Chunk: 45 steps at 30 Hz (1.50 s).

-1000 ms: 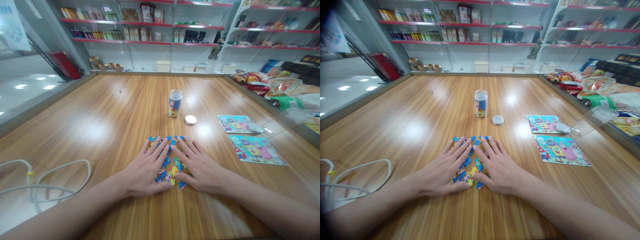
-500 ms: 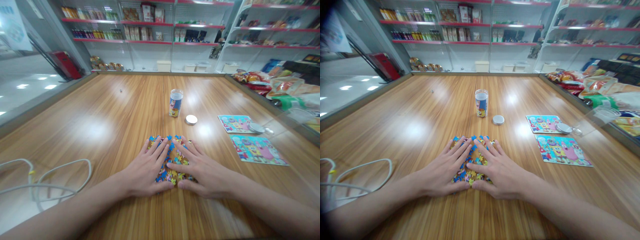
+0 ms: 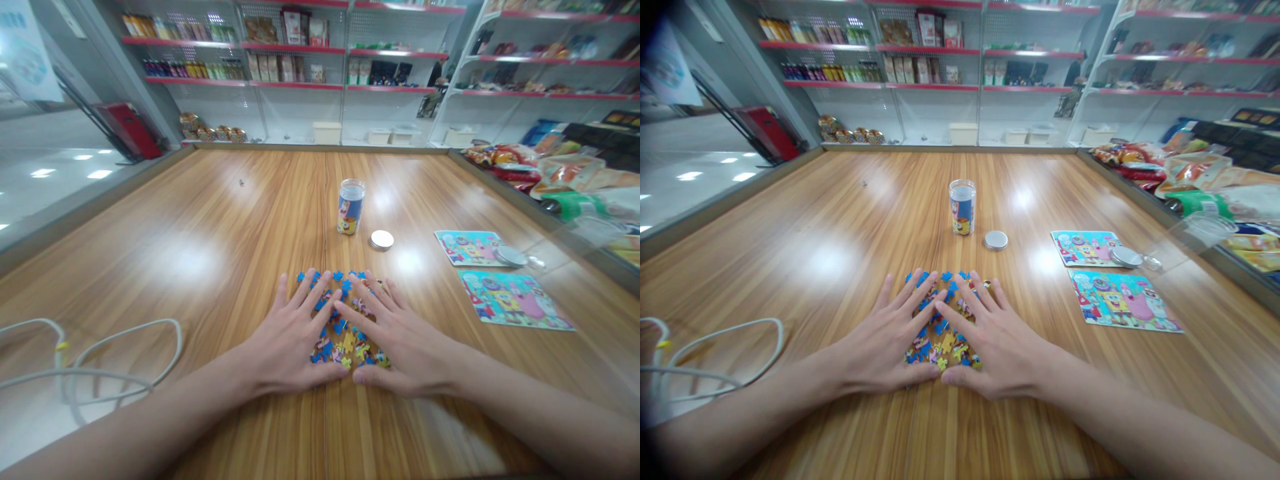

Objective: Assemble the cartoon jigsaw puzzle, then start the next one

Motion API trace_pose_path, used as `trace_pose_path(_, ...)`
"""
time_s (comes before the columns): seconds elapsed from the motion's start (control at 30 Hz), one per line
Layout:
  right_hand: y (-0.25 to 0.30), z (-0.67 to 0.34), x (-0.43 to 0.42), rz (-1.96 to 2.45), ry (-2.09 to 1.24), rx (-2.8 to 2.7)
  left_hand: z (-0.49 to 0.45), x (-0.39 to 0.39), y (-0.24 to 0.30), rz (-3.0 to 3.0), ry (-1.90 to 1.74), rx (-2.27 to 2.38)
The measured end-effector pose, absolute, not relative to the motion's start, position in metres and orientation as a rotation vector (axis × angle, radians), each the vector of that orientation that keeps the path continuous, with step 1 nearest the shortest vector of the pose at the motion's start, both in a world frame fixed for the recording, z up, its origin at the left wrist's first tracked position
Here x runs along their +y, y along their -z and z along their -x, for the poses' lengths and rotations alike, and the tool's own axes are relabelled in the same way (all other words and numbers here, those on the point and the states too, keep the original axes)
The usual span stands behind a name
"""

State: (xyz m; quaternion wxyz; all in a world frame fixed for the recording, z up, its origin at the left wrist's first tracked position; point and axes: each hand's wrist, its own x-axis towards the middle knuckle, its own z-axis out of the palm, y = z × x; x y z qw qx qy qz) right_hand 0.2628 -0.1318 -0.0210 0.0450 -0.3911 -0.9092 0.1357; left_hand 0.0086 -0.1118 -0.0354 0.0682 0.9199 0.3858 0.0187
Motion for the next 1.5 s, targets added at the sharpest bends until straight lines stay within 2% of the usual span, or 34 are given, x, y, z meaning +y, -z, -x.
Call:
trace_pose_path(0.3, 0.039, -0.255, -0.120, 1.283, -0.247, -2.718, -0.011, -0.099, 0.043, -2.755, -0.084, 1.196)
trace_pose_path(0.6, 0.031, -0.252, -0.115, 1.301, -0.290, -2.763, -0.010, -0.096, 0.046, -2.812, -0.089, 1.194)
trace_pose_path(0.7, 0.028, -0.268, -0.104, 1.485, -0.152, -2.630, -0.010, -0.095, 0.046, -2.810, -0.099, 1.197)
trace_pose_path(0.83, 0.034, -0.308, -0.077, 2.008, 0.136, -2.161, -0.008, -0.094, 0.045, -2.812, -0.100, 1.184)
trace_pose_path(0.97, 0.055, -0.340, -0.055, 2.431, 0.126, -1.758, -0.004, -0.094, 0.048, -2.824, -0.101, 1.166)
trace_pose_path(1.13, 0.074, -0.350, -0.043, 2.487, 0.116, -1.665, 0.001, -0.094, 0.051, -2.843, -0.114, 1.150)
trace_pose_path(1.5, 0.072, -0.371, -0.036, 2.496, 0.176, -1.620, 0.001, -0.095, 0.049, -2.832, -0.075, 1.157)
